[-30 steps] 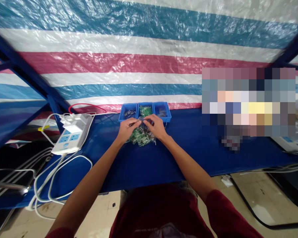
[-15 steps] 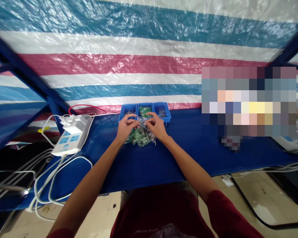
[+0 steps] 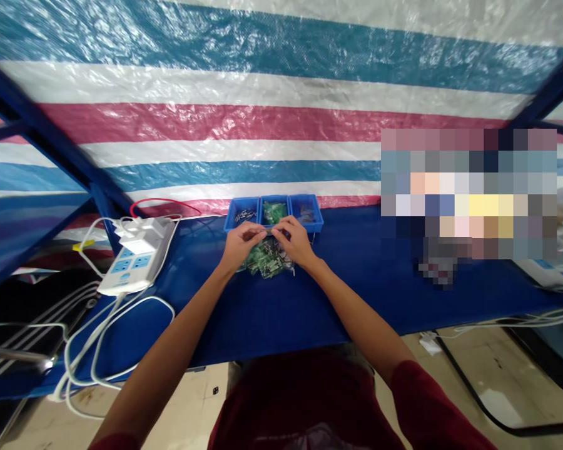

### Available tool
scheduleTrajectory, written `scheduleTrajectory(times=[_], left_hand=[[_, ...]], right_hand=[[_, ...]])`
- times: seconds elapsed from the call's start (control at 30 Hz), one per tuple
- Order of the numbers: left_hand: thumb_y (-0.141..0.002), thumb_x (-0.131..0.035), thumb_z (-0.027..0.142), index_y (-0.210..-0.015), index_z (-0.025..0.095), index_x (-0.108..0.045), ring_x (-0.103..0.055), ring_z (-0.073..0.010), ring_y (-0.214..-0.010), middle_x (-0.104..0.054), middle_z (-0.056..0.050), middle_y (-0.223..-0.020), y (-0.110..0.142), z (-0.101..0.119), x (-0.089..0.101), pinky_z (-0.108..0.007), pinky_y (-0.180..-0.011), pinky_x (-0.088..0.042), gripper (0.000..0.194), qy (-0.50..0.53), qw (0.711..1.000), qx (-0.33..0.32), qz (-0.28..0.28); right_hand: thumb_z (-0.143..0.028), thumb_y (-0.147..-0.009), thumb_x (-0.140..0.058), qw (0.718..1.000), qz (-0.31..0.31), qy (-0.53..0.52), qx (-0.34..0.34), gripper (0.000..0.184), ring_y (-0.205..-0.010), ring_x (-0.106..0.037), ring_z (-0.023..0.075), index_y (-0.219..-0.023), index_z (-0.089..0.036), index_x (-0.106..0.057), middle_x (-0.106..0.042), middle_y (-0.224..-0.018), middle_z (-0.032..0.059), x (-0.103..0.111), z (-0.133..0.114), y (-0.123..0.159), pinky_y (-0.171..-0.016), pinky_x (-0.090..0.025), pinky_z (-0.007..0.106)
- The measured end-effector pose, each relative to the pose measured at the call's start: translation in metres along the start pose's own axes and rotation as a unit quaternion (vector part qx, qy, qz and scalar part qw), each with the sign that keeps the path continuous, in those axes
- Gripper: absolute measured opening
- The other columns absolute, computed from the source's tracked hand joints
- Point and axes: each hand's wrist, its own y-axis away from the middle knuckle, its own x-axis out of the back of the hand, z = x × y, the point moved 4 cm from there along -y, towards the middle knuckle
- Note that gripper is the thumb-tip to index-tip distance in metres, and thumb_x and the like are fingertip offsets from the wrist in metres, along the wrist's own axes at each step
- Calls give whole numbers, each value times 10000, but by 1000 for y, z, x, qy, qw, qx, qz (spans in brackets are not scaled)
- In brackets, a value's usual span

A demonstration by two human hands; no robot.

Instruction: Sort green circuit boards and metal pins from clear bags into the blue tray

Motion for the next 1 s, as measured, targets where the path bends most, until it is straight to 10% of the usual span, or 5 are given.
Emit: scheduleTrajectory(times=[0.27,0.43,0.73,1.0], left_hand=[[-662,-807,415,-866,147,-665,-577,-127,-519,-666,-11,-631,1,7,0,-267,-572,-494,366,62,996,61,6],[-639,-827,360,-1000,202,-587,-556,-117,-468,-645,30,-589,1,9,-3,-242,-516,-460,461,137,986,90,-34],[-722,-744,531,-767,156,-698,-593,-154,-672,-658,-51,-744,0,10,-3,-275,-632,-481,380,15,999,6,-45],[-724,-761,461,-947,213,-482,-551,-110,-478,-606,57,-574,1,5,-5,-236,-557,-471,434,42,997,37,-49]], right_hand=[[-203,-933,-436,1000,-4,-12,27,369,-773,-592,157,-1262,-238,-600,-625,-1058,64,3,-4,5,-764,-523,311],[-255,-934,-517,997,-23,38,63,275,-933,-609,190,-1165,-273,-666,-533,-1280,99,-1,-2,5,-807,-539,345],[-347,-942,-500,1000,5,-25,-16,222,-807,-653,182,-874,-211,-661,-693,-872,55,-1,-2,3,-793,-519,300],[-296,-923,-481,993,-18,-106,-56,240,-689,-665,164,-1119,-239,-605,-682,-799,1,-3,-7,7,-726,-542,301]])
